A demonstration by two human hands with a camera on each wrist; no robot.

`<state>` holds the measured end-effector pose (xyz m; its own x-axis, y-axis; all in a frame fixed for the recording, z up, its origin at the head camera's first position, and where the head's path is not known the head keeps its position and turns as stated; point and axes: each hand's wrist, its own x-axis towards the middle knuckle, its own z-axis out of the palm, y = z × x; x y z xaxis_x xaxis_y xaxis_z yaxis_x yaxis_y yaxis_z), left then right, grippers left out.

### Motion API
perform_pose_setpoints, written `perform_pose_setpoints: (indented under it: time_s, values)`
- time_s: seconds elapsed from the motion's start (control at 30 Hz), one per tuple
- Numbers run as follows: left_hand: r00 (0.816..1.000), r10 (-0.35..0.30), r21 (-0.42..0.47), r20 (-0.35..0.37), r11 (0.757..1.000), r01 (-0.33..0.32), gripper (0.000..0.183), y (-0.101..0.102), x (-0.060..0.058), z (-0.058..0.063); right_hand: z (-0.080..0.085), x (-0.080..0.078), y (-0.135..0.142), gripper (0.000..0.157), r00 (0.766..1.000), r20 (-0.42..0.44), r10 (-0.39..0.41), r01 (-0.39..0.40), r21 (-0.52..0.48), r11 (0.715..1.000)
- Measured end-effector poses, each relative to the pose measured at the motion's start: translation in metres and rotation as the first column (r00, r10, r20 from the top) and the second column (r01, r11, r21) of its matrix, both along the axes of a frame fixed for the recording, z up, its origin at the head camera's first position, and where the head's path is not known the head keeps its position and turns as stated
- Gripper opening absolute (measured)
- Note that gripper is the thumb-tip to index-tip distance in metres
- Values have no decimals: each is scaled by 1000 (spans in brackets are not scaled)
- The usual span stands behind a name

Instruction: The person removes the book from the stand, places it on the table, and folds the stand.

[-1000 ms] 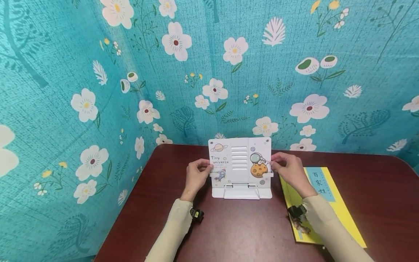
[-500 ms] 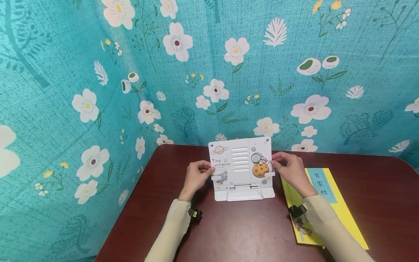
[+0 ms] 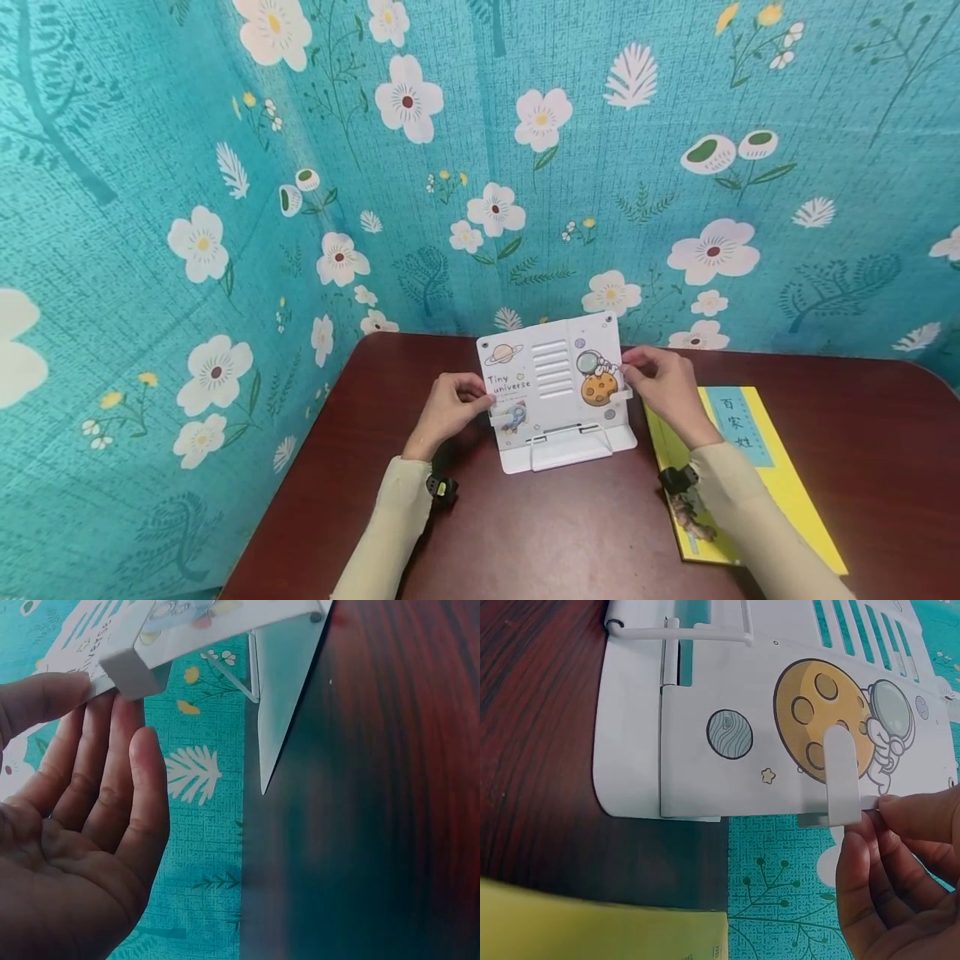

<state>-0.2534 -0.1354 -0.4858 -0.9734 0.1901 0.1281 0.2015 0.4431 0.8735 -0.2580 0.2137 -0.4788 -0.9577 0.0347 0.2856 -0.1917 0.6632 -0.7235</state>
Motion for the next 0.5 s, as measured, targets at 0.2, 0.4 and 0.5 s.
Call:
perform_pose_setpoints:
  time_s: [0.2, 0.4, 0.5]
  values:
    - [997, -73, 3, 33, 997, 73, 4, -3, 0, 2, -2, -3, -1, 13, 1000, -17, 0, 0, 1, 1000]
    - [985, -155, 22, 81, 988, 154, 5, -6, 3, 4, -3, -6, -2, 14, 1000, -30, 1, 0, 10, 1000]
    - [978, -182, 14, 98, 983, 181, 8, -7, 3, 5, -3, -8, -3, 13, 999, -34, 2, -1, 10, 1000]
